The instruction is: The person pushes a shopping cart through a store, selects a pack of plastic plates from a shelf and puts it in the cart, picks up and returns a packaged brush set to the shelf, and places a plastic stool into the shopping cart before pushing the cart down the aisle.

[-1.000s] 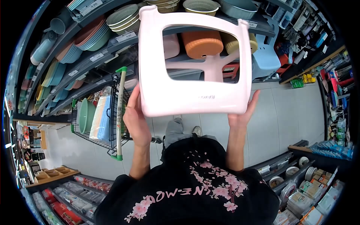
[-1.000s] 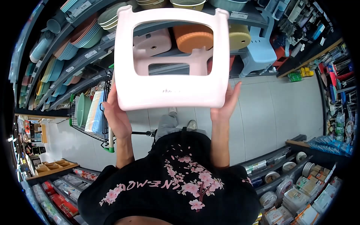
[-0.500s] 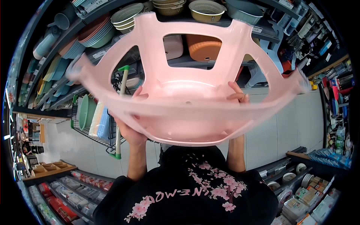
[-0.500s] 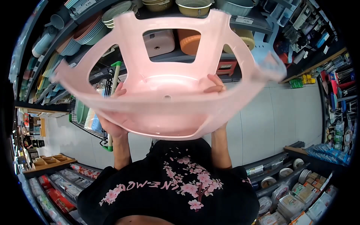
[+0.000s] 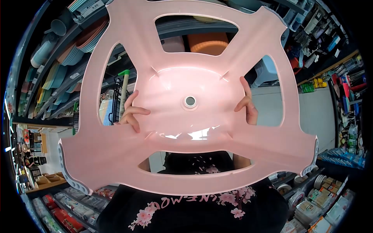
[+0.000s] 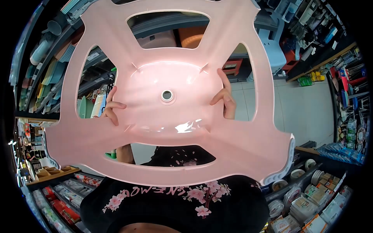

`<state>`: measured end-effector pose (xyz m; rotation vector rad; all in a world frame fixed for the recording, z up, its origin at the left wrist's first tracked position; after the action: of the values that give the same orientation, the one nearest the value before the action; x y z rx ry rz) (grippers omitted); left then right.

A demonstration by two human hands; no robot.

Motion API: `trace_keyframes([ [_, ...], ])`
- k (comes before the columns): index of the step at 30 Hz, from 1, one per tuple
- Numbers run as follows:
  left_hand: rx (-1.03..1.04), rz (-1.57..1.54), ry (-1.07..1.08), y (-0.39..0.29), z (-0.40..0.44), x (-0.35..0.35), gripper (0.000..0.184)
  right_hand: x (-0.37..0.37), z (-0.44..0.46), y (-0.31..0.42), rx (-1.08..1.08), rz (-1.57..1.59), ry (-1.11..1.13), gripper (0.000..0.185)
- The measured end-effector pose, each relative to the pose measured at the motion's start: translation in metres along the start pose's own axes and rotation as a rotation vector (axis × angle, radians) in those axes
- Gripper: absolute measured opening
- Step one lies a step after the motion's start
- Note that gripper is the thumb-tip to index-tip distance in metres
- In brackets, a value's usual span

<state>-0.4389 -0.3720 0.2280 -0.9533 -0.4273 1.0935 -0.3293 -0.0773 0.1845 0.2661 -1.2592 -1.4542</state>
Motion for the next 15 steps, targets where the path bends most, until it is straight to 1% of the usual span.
trace_keyframes([
  [2,-0.004,0.016,0.011,-0.002,0.002,0.000,0.074,-0.007,0.003,-0.004,0.025,0.078,-0.006,0.040],
  [4,-0.007,0.030,0.025,-0.004,0.004,0.001,0.075,-0.006,0.003,-0.003,0.023,0.051,-0.015,0.040],
  [6,-0.009,-0.089,0.000,-0.006,0.006,0.000,0.058,-0.005,0.004,-0.004,0.023,0.023,-0.025,0.040],
  [7,-0.009,-0.089,-0.001,-0.004,0.005,-0.001,0.058,-0.005,0.005,-0.005,0.019,0.025,-0.022,0.040],
  [8,0.064,0.057,0.003,-0.003,0.003,0.000,0.044,-0.004,0.007,-0.006,0.016,0.026,-0.018,0.040],
  [9,0.136,0.202,0.009,-0.004,0.001,0.002,0.041,-0.001,0.006,-0.004,0.017,0.024,-0.021,0.040],
  [10,0.136,0.197,0.013,-0.001,0.000,0.002,0.041,0.006,0.008,-0.003,0.069,0.074,-0.011,0.038],
  [11,0.203,0.240,0.023,-0.001,0.000,0.002,0.039,0.011,0.009,-0.004,0.118,0.124,-0.004,0.036],
  [12,0.272,0.281,0.034,-0.002,0.000,0.003,0.045,0.011,0.009,-0.005,0.112,0.119,-0.013,0.036],
  [14,0.262,0.312,0.013,-0.002,-0.001,0.004,0.045,0.008,0.009,-0.018,0.215,0.310,-0.053,0.036],
  [15,0.248,0.352,-0.018,-0.002,-0.002,0.004,0.045,0.004,0.009,-0.022,0.208,0.306,-0.063,0.036],
])
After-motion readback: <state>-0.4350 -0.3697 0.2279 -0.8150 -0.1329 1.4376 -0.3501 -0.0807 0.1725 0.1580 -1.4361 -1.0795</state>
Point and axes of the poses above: each hand's wrist, its own z-axis towards the middle knuckle, its own x-axis out of the palm, y = z × x, the point moved 5 cm from there along z, towards the middle knuckle, and after that the axes turned 4 degrees about z, right-handed, at the moved point
